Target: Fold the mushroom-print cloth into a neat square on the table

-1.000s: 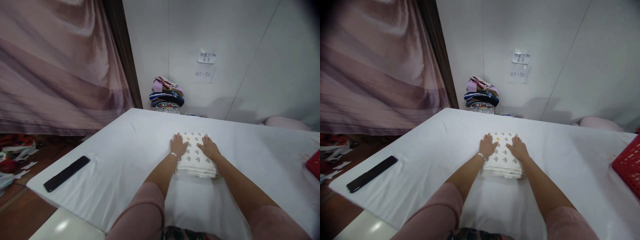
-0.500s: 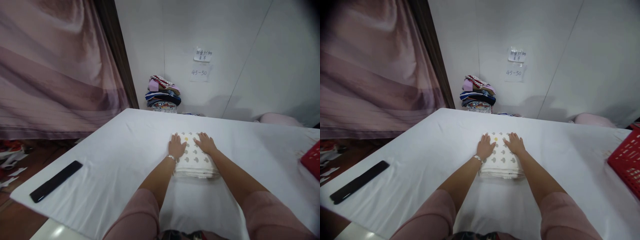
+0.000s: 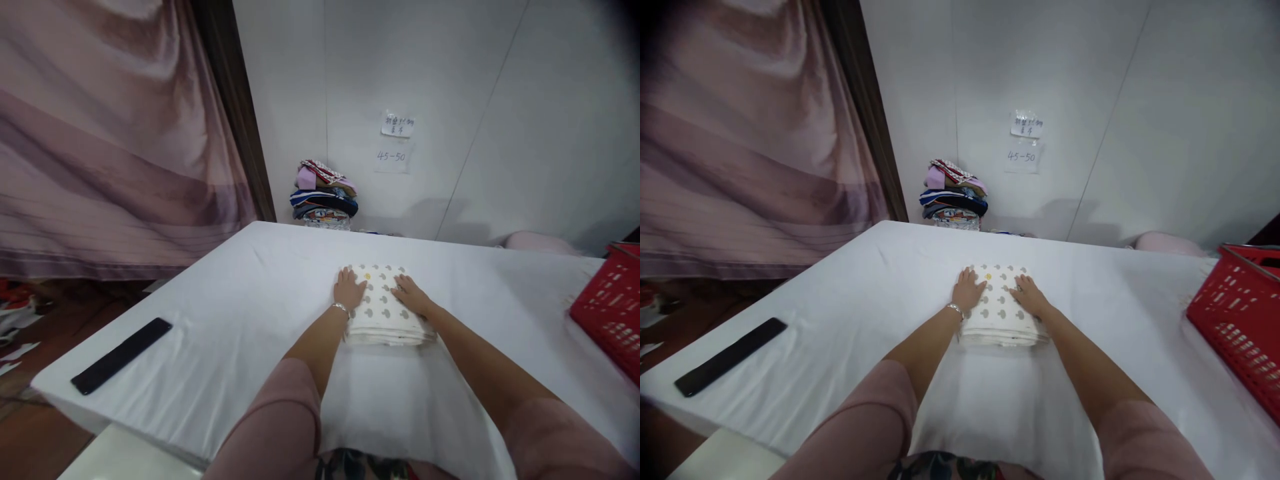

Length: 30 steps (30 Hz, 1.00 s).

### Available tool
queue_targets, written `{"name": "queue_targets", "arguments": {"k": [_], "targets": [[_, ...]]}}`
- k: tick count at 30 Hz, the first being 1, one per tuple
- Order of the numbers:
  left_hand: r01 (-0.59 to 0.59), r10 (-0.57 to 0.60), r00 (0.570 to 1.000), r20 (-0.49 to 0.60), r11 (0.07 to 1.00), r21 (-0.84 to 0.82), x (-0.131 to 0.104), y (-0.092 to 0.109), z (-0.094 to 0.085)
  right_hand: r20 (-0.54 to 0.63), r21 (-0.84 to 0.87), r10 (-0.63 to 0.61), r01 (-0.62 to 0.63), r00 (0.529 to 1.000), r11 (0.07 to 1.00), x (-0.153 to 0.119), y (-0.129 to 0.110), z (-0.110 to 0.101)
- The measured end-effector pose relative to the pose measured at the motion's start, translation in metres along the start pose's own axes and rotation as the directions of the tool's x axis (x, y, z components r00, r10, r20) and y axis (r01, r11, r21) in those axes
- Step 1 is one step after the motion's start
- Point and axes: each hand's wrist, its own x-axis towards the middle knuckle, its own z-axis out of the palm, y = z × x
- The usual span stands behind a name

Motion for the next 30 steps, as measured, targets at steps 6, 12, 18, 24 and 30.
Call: {"name": "queue_targets", "arguments": {"k": [6,12,18,24,30], "targets": [[0.171,-0.189,0.980,-0.066,0.961,-0.218,-0.042,-0.004,-0.016,-0.135,0.275,0.121,-0.080,0.983,0.958,-0.094,0.019,0.015],[0.360,-0.333,0.933,0.139,0.882,-0.305,-0.078,-0.007,-0.032,-0.239,0.464,0.254,-0.119,0.937,0.878,-0.135,0.007,0.024],[0.363,-0.326,0.931,0.161,0.807,-0.465,-0.121,-0.002,-0.020,-0.278,0.422,0.285,-0.150,0.917,0.894,-0.133,0.014,0.011],[0.448,-0.096,0.890,0.446,0.374,-0.812,-0.212,0.025,0.007,-0.415,-0.137,-0.032,-0.027,0.909,0.990,-0.148,0.002,0.001],[0.492,-0.091,0.869,0.487,0.267,-0.828,-0.227,0.019,-0.003,-0.161,-0.251,-0.253,0.208,0.954,0.945,-0.161,-0.044,0.030]]}}
